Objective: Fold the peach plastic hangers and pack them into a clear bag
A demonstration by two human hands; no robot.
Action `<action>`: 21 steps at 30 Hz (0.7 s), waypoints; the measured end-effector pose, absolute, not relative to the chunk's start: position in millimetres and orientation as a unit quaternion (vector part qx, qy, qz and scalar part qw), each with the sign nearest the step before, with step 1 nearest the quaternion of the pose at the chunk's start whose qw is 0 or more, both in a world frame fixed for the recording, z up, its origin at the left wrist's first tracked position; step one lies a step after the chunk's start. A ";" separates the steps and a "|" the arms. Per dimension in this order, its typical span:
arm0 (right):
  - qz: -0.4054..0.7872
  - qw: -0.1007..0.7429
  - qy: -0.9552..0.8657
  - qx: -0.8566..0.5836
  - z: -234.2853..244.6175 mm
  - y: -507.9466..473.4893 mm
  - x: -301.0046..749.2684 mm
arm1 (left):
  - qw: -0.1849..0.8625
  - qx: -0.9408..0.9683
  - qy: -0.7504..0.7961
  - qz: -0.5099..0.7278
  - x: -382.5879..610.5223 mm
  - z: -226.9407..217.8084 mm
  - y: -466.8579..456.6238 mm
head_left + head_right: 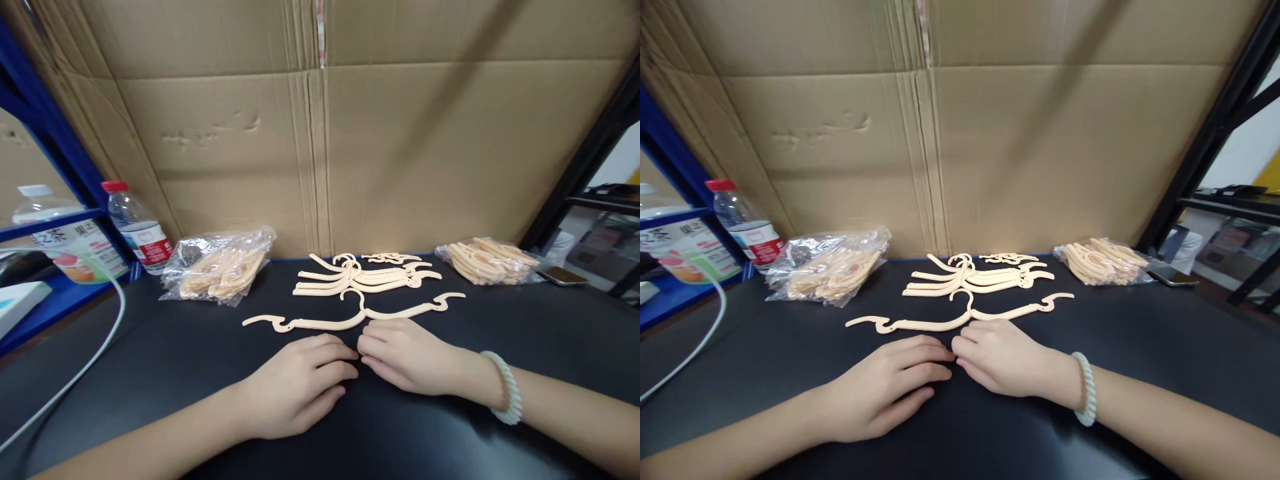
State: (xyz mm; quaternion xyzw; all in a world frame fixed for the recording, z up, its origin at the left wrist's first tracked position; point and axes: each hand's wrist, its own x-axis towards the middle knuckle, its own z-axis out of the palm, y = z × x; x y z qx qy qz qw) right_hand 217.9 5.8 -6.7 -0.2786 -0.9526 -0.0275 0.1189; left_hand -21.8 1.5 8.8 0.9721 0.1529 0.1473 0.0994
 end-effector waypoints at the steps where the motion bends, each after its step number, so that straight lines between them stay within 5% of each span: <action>1: -0.027 0.118 -0.953 -0.279 -7.0 6.1 217.9 | 0.099 0.972 0.153 0.146 -21.8 8.9 1.5; 21: -0.016 0.123 -0.952 -0.278 -7.1 6.0 218.6 | 0.103 0.972 0.158 0.141 -22.3 8.3 2.6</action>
